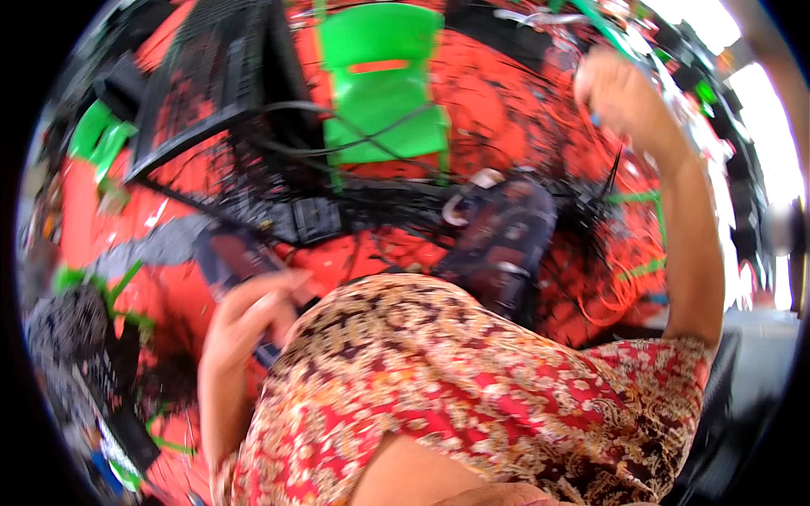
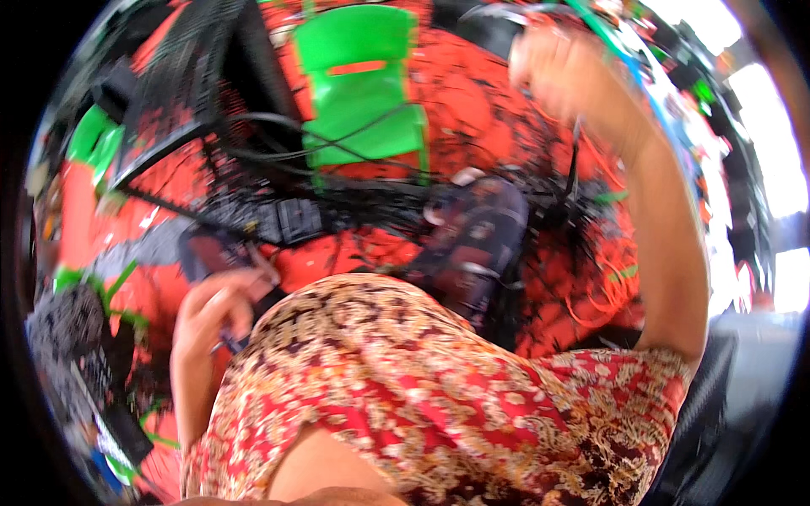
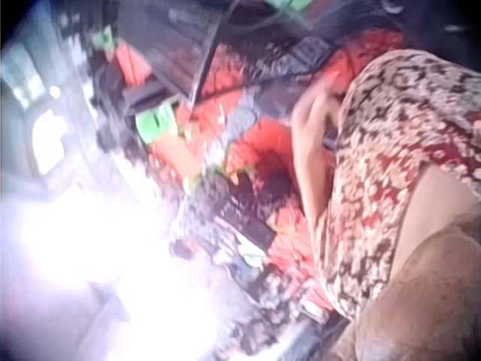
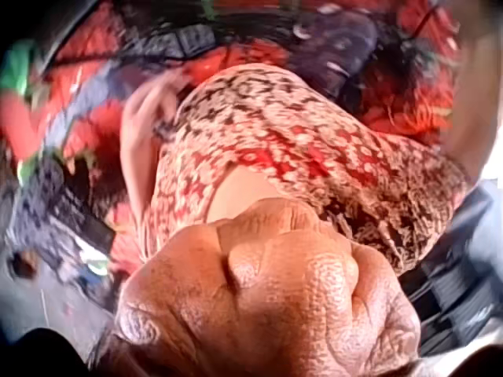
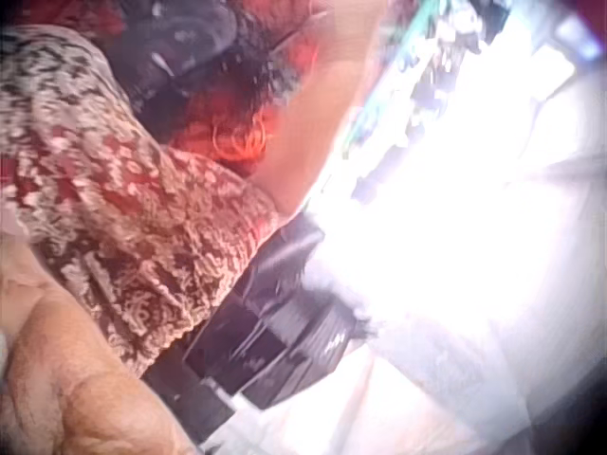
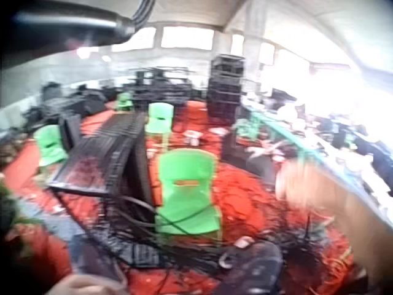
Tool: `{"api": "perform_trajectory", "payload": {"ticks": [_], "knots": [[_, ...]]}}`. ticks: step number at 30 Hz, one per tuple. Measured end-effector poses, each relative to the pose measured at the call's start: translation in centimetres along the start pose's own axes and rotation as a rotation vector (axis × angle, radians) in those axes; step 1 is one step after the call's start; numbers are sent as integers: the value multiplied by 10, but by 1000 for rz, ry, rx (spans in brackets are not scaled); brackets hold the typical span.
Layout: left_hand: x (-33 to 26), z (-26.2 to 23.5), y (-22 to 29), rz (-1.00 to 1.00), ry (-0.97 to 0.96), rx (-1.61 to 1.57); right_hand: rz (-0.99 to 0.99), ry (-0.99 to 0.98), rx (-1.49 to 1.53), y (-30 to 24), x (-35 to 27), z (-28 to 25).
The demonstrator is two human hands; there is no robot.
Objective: The person weaves black plastic strips through a chair frame by hand, pulling them tight and securing them into the existing pattern.
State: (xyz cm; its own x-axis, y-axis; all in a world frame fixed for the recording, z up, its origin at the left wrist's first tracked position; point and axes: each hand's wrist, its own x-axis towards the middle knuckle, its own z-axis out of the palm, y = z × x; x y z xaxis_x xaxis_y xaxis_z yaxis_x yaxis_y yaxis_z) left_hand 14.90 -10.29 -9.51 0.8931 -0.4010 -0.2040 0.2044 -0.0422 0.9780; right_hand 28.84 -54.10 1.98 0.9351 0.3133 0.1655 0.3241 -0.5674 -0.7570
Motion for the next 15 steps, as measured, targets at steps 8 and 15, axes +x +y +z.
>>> {"api": "perform_trajectory", "payload": {"ticks": [8, 15], "knots": [[126, 98, 1, -8, -336, -881, 453, -500, 481, -24, -87, 116], [158, 129, -9, 120, -435, -1042, 706, -419, 1081, 41, -126, 109]]}}
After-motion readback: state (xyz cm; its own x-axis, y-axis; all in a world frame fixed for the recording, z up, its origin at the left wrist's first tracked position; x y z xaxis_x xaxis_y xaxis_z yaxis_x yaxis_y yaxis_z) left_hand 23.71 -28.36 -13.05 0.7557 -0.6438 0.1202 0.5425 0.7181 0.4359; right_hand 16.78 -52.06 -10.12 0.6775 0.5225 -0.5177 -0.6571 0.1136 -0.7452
